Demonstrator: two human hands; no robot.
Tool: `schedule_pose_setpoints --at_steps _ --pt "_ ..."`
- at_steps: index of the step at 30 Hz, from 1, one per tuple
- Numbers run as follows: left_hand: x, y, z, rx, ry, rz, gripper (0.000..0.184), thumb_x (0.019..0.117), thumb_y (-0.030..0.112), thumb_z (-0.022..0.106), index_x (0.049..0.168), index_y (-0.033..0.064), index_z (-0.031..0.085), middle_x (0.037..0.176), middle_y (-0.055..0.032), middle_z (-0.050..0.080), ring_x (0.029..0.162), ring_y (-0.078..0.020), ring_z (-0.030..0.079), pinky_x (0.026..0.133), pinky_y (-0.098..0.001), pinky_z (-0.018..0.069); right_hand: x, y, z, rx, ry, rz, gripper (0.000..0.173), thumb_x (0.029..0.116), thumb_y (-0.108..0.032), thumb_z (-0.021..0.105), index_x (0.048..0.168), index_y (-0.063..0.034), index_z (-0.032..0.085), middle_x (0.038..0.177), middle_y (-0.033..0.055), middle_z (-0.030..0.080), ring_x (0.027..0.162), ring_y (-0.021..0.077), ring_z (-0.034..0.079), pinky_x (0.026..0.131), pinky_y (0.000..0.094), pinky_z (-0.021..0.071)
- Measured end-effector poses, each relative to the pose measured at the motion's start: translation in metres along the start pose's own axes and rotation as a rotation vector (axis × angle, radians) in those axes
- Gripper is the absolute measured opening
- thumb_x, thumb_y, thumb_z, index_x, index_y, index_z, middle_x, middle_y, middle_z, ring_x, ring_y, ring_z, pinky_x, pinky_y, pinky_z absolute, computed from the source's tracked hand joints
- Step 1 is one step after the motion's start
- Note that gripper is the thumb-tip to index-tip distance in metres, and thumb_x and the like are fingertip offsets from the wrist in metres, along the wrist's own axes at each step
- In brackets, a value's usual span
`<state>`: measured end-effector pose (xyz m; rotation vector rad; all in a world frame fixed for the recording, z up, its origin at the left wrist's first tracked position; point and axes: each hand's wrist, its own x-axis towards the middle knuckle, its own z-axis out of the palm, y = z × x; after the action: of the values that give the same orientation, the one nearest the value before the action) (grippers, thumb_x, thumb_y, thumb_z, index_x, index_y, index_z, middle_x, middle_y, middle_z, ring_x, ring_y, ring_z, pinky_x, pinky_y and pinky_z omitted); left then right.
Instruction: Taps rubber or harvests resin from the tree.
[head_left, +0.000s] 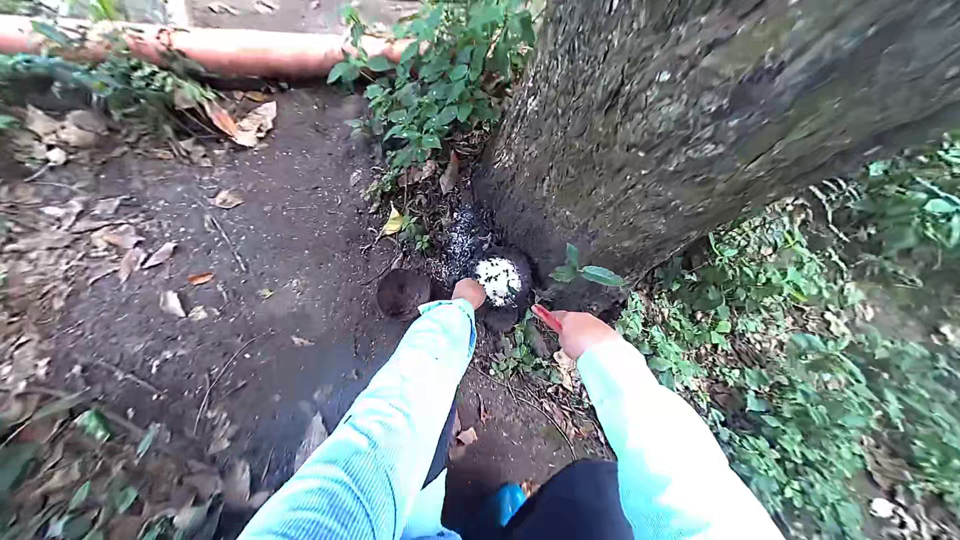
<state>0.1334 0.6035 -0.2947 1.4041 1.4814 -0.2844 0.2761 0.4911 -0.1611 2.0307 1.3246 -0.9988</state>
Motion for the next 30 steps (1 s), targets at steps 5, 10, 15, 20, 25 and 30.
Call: schedule_pose_setpoints --at_steps 5,10,15,20,25,30 --pt "0.032 0.002 0.017 0.127 0.007 0.001 0.037 0.1043 0.013 0.05 0.133 -0.0097 0.058 0.145 -0.0272 0.055 0.139 -0.0371 0.052 0.114 -0.0539 0.0421 0.007 0.024 0.072 0.196 0.124 0.021 0.053 0.1077 -0.019 0.047 0.16 -0.0229 0.037 0.134 0.0241 0.064 0.123 0.0437 0.063 0.102 0.0621 0.0475" --pt "0.047 -0.003 0.02 0.113 0.006 -0.014 0.035 0.1033 0.011 0.054 0.128 -0.0134 0.059 0.139 -0.0302 0.058 0.133 -0.039 0.056 0.11 -0.0544 0.0449 0.02 0.033 0.132 0.514 0.269 -0.025 0.055 0.1039 -0.011 0.051 0.158 -0.0143 0.041 0.133 0.0222 0.066 0.119 0.0394 0.066 0.104 0.0567 0.0481" --pt "0.052 -0.003 0.018 0.085 0.016 -0.035 0.032 0.1013 0.007 0.056 0.126 -0.0134 0.059 0.136 -0.0303 0.058 0.128 -0.0382 0.059 0.106 -0.0524 0.0479 0.046 0.034 0.156 0.781 0.304 -0.104 0.054 0.1033 -0.006 0.052 0.156 -0.0068 0.041 0.14 0.0211 0.06 0.106 0.0324 0.07 0.093 0.049 0.0548" --pt "0.046 0.0 0.01 0.174 0.018 -0.004 0.035 0.1021 0.01 0.054 0.129 -0.0121 0.058 0.14 -0.0287 0.057 0.132 -0.0369 0.057 0.109 -0.0518 0.0466 0.07 0.018 0.167 0.883 0.386 -0.152 0.054 0.1032 -0.005 0.053 0.156 -0.0044 0.041 0.144 0.0214 0.058 0.12 0.0329 0.065 0.104 0.0491 0.0493" --pt "0.043 0.005 -0.001 0.173 0.034 -0.004 0.038 0.1031 0.014 0.054 0.132 -0.0112 0.057 0.144 -0.0282 0.054 0.134 -0.0358 0.056 0.11 -0.0511 0.0453 0.089 0.015 0.165 0.721 0.429 -0.163 0.056 0.1039 -0.008 0.051 0.158 -0.0104 0.039 0.136 0.0215 0.064 0.12 0.0366 0.066 0.105 0.0538 0.0484" --pt "0.042 0.005 -0.018 0.139 0.074 -0.02 0.037 0.1034 0.017 0.054 0.128 -0.01 0.06 0.137 -0.0263 0.059 0.125 -0.0318 0.062 0.106 -0.0464 0.0491 0.093 0.008 0.154 0.505 0.413 -0.102 0.057 0.1071 -0.016 0.045 0.162 -0.0223 0.033 0.137 0.0201 0.063 0.119 0.039 0.066 0.102 0.0548 0.0501"
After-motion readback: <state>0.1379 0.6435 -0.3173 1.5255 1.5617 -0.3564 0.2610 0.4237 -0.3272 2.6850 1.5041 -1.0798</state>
